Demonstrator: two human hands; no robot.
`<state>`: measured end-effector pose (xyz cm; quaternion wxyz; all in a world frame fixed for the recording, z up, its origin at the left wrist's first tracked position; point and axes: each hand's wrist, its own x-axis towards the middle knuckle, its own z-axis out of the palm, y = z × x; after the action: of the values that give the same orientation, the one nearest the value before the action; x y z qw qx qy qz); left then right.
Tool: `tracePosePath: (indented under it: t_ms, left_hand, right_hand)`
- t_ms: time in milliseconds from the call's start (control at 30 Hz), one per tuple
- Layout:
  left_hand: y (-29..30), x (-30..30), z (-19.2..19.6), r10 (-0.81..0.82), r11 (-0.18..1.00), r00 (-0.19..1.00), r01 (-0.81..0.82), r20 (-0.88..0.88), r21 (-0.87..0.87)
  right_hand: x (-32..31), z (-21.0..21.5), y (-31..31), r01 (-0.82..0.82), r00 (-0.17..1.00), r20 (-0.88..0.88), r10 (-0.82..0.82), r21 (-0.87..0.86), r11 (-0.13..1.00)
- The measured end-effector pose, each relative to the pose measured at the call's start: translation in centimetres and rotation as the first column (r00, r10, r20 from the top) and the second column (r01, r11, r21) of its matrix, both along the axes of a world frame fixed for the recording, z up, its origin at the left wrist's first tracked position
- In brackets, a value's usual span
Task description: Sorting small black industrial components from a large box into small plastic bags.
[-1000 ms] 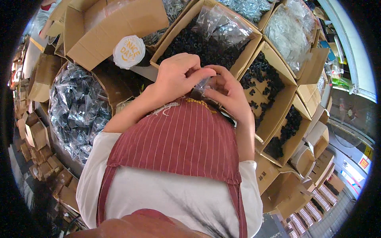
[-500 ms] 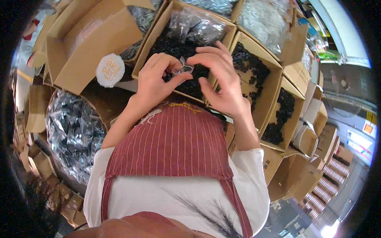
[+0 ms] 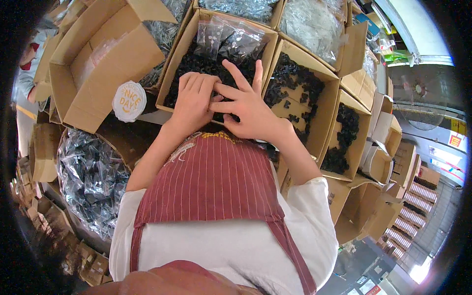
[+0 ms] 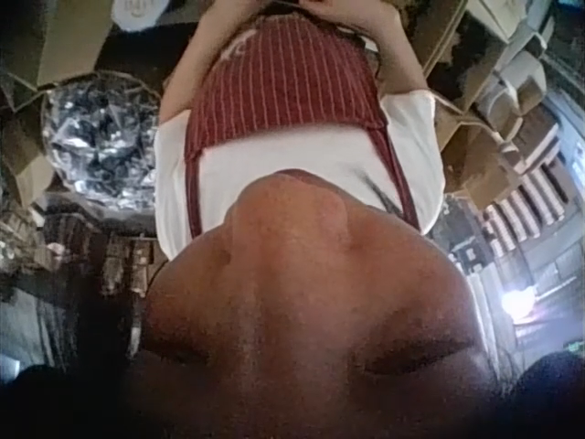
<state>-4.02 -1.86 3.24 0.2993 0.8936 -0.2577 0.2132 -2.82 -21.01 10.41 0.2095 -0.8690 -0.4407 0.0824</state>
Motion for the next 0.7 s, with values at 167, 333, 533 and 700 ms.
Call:
tracePosePath:
  t_ms: [167,333,533,700]
  left_hand:
    - [0.5,0.8,-1.1,0.095,0.985,0.977,-0.119,-0.189,-0.121]
    - [0.3,2.2,-1.3,0.149,0.954,0.952,-0.209,-0.267,-0.213]
    - [0.3,3.3,-2.4,0.027,0.901,0.92,-0.192,-0.391,-0.389]
    - [0.3,3.4,-2.6,-0.022,0.859,0.893,-0.213,-0.45,-0.465]
  right_hand:
    - [1.9,-1.7,-0.4,0.113,0.992,0.013,-0.122,0.299,0.948]
    - [5.3,-8.5,0.0,0.308,0.942,-0.128,-0.31,-0.03,0.951]
    - [3.8,-12.8,2.3,0.146,0.984,-0.036,-0.172,-0.376,0.915]
    - [2.7,-10.7,2.5,0.046,0.95,-0.264,-0.167,-0.411,0.911]
